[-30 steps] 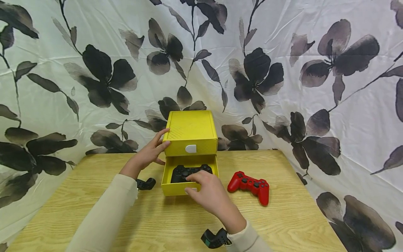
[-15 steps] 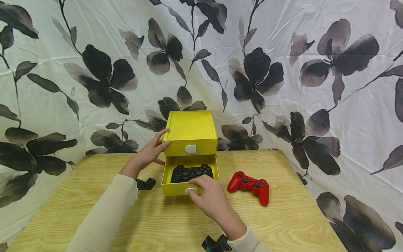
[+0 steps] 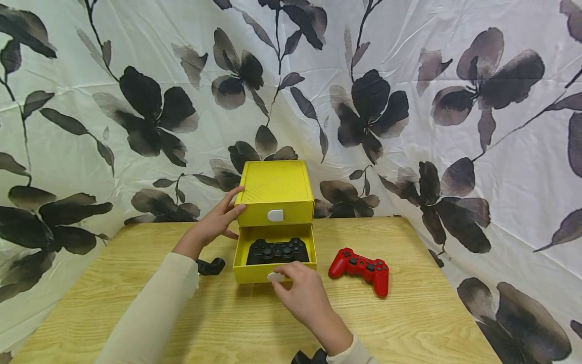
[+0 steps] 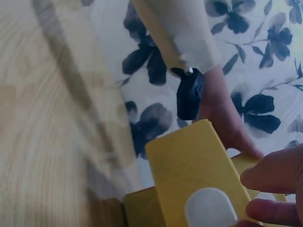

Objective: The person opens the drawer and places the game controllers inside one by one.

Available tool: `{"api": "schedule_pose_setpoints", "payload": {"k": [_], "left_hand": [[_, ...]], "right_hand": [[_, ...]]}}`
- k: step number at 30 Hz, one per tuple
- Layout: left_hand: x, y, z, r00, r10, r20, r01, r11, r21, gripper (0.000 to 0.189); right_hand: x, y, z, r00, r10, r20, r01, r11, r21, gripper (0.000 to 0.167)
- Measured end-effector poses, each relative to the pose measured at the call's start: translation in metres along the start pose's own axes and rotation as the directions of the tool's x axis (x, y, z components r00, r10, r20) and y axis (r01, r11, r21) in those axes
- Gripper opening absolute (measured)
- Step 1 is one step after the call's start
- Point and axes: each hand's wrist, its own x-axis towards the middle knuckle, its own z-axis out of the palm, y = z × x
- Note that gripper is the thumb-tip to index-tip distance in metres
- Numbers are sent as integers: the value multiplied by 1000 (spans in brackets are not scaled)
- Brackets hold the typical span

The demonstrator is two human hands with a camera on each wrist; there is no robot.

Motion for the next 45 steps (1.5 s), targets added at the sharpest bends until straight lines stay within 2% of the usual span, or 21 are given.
{"api": "schedule_pose_setpoints", "payload": {"k": [7,11,15,19,23,28,37,45], "left_hand": [[-2,1,0,1000,3,6,-3,1000,-2,64],[1,-1,-1,1000,8,16,-8,1000,-14,64],[7,-11,-2,1000,13,7,-13,1000,-28,64],[15,-24,-3,1000,25,-17,-25,1000,-10,64],[19,-31,-3,999,45,-30,-44,999,12,65],[18,-30,-3,999,42,-32,-41,999,14,66],[7,-9,-2,1000,13,-11,-13,1000,-11,66],[20,-27,-2,998,31,-46,-29,999,28,65]], "right_hand": [[-2,5,5,1000,3,-17,-4,999,-41,22],[-3,9,9,998,-32,-61,29,999,-40,22],[-4,13,14,993,-61,-103,55,997,-55,21],[-5,17,18,989,-81,-127,72,995,-73,21],[-6,19,23,982,-110,-156,103,993,-50,20],[-7,22,30,969,-141,-205,135,990,-39,22],[-7,28,37,930,-222,-292,198,974,-111,22],[-8,31,43,907,-241,-345,211,970,-123,23]]}}
